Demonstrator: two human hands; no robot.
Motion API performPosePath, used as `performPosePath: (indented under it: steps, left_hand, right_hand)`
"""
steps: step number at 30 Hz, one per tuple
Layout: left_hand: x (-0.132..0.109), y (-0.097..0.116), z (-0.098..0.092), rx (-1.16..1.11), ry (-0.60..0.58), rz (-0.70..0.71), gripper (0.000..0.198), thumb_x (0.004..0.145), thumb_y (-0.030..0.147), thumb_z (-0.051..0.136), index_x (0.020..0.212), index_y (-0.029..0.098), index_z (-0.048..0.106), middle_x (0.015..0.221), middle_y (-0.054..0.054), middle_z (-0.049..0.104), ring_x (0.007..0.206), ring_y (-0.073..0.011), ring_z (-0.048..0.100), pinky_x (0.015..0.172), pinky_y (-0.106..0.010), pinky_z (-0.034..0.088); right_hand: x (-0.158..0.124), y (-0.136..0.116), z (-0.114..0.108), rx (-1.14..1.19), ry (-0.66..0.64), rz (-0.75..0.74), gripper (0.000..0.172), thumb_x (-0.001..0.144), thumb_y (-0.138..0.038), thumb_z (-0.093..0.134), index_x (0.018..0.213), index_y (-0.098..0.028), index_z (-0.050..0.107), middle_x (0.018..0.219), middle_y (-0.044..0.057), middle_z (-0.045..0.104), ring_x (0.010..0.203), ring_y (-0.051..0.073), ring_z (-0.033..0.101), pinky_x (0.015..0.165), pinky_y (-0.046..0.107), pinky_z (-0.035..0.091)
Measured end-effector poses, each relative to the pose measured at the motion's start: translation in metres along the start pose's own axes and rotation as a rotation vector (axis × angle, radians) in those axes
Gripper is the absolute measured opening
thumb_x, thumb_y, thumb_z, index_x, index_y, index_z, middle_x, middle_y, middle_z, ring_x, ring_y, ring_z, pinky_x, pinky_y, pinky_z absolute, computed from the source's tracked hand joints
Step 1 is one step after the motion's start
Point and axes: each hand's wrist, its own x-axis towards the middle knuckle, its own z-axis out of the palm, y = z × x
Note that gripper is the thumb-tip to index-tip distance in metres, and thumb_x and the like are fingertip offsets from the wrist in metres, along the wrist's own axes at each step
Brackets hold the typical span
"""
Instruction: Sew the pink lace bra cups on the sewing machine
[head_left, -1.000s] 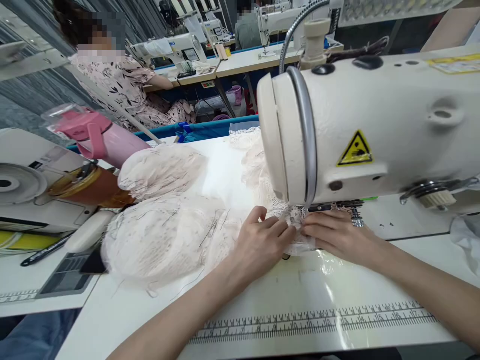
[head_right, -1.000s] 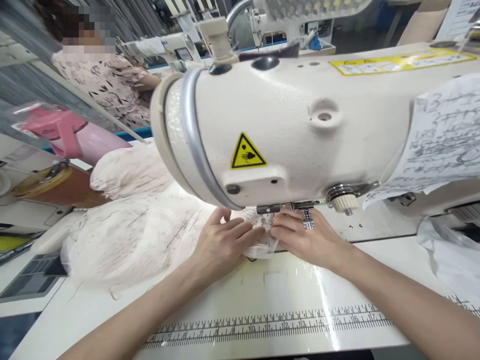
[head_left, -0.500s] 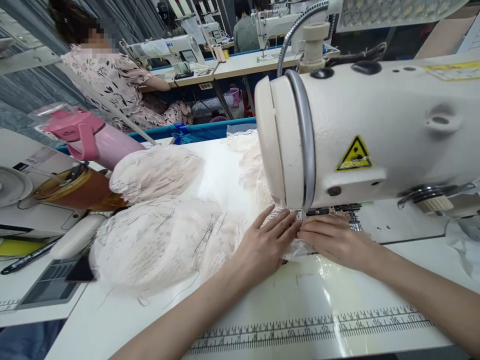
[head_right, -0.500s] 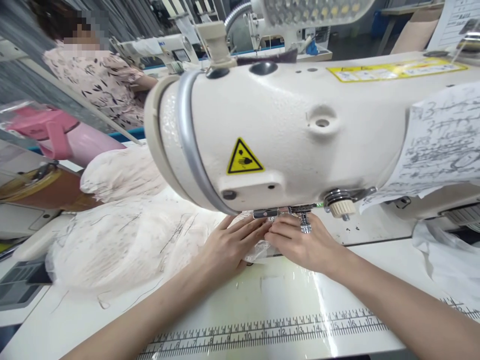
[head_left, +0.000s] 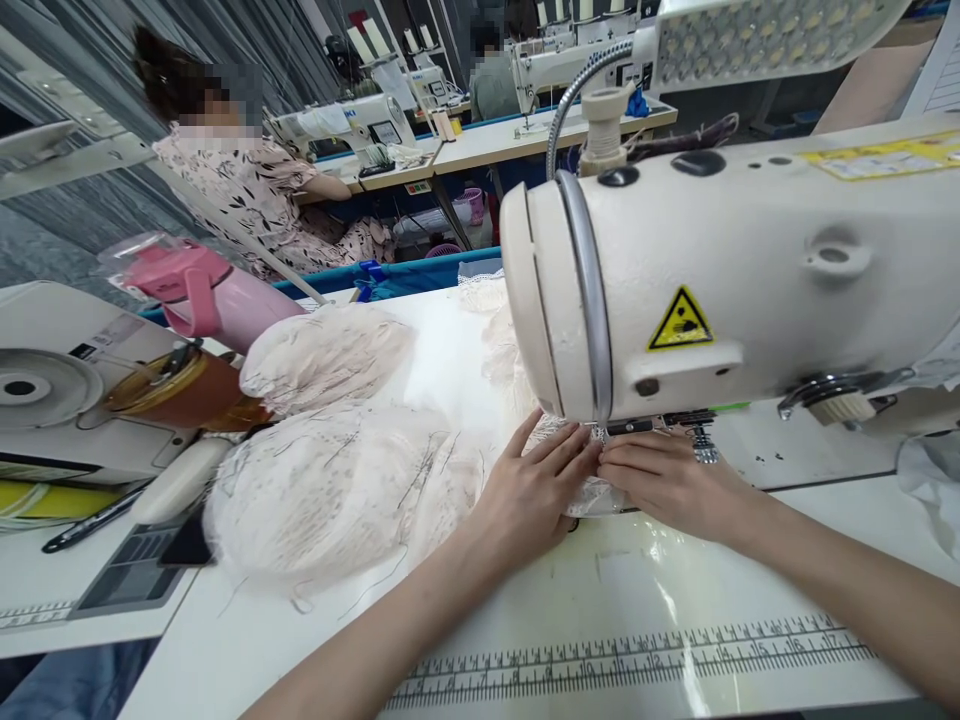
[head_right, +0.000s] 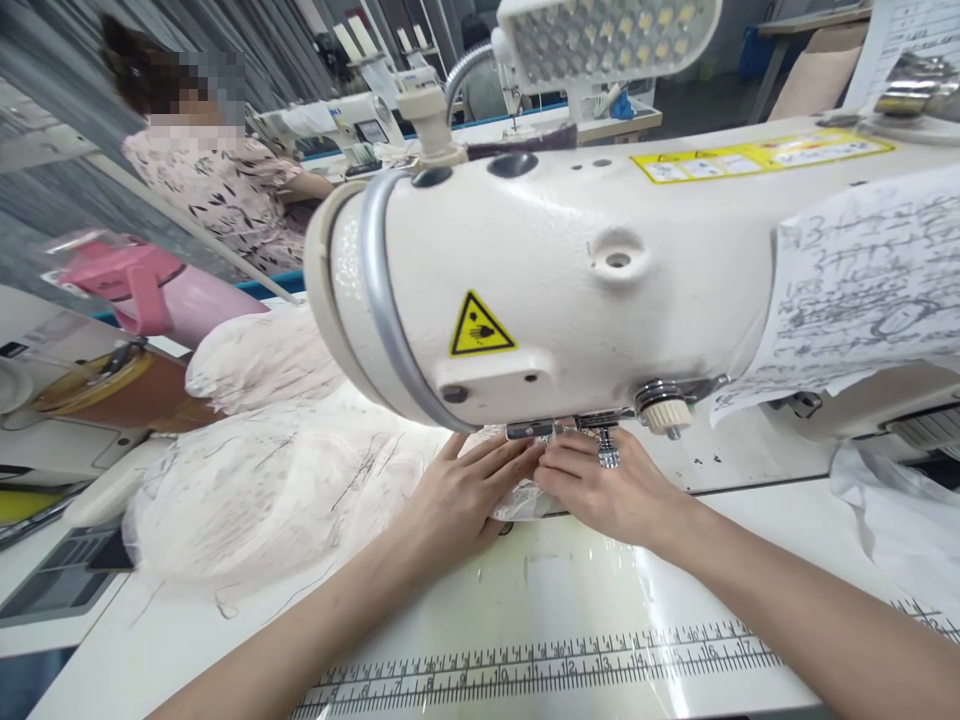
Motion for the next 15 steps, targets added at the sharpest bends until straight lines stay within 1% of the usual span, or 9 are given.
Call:
performPosePath:
  steps: [7,11,15]
  left_hand:
    - [0.0,0.006,0.004,0.071,0.021,-0.032,0.048,0.085,0.02,0.047,0.132,0.014,0.052,0.135,-0.008,0.056,0.126,-0.025,0.052,0.118,-0.051,0.02]
    - [0.001,0.01,0.005,0.09,0.033,-0.054,0.047,0.086,0.022,0.048,0.133,0.014,0.051,0.136,-0.009,0.056,0.126,-0.0254,0.052,0.118,-0.051,0.019]
    - [0.002,0.012,0.005,0.107,0.048,-0.063,0.045,0.089,0.024,0.048,0.133,0.014,0.052,0.135,-0.009,0.056,0.124,-0.0261,0.053,0.118,-0.053,0.018]
  right_hand:
    - [0.005,0.001,-0.01,-0.112,-0.033,-0.01,0.029,0.09,-0.009,0.041,0.093,-0.021,0.067,0.088,0.002,0.07,0.08,0.014,0.06,0.071,0.028,0.045]
    - [0.006,0.0,-0.015,-0.251,0.027,0.027,0.027,0.09,-0.011,0.043,0.09,-0.022,0.067,0.088,-0.001,0.07,0.071,0.013,0.058,0.064,0.031,0.04]
    - [0.005,0.001,-0.019,-0.277,0.066,0.022,0.021,0.091,-0.016,0.048,0.092,-0.022,0.067,0.091,-0.003,0.071,0.065,0.013,0.058,0.065,0.034,0.039]
